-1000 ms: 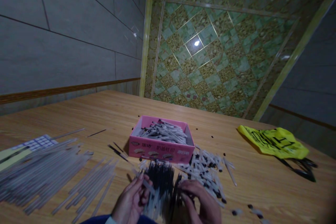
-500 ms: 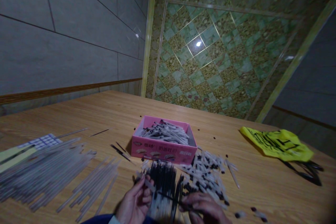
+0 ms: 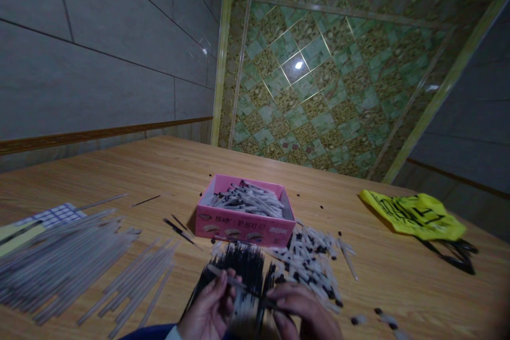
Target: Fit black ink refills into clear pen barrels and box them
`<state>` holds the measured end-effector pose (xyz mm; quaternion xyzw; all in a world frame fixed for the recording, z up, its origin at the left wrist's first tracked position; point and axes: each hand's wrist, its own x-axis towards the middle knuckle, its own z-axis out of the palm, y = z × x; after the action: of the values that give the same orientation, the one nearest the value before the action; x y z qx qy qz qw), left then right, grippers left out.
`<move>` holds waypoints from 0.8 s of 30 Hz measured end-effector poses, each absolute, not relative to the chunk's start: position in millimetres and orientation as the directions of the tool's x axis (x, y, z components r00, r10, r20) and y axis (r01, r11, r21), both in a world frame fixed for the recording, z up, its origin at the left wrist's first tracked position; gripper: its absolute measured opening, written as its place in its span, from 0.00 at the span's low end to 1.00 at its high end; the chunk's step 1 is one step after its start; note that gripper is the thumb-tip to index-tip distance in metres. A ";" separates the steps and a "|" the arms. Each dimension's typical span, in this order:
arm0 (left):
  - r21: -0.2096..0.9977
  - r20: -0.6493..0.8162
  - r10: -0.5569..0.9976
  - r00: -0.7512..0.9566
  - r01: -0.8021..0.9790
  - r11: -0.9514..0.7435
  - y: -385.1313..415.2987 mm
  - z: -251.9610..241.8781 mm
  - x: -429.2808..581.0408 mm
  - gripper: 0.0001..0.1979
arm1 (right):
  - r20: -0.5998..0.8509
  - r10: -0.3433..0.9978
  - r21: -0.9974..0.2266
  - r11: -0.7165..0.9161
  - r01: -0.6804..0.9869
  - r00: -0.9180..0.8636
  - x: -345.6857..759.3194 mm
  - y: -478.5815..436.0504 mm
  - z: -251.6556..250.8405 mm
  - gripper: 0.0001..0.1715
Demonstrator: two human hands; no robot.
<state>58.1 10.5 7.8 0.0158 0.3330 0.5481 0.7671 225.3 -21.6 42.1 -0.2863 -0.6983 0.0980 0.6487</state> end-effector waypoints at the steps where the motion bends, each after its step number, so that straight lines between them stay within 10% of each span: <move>1: 0.396 -0.484 0.851 0.203 -0.816 0.420 8.5 7.7 59.1 0.04 | 0.834 0.550 -0.516 0.802 0.301 -0.034 223.0 -19.7 41.9 0.08; 8: 0.342 -0.516 0.842 0.156 -0.864 0.369 9.4 9.8 56.4 0.05 | 0.532 0.839 -0.617 0.477 0.627 -0.114 251.5 -3.6 50.5 0.08; 14: 0.356 -0.509 0.853 0.116 -0.874 0.331 12.5 9.7 54.2 0.08 | 0.204 0.978 -0.397 0.123 0.910 -0.043 264.1 7.2 30.8 0.08; 24: 0.500 -0.486 0.872 0.049 -0.803 0.324 6.8 14.6 62.2 0.10 | 0.220 0.975 -0.181 0.052 0.982 -0.011 256.1 13.0 5.3 0.11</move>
<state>62.2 6.8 14.6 0.0464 0.3735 0.5794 0.7229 256.1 13.0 5.3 -0.6883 -0.7110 -0.0116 0.1434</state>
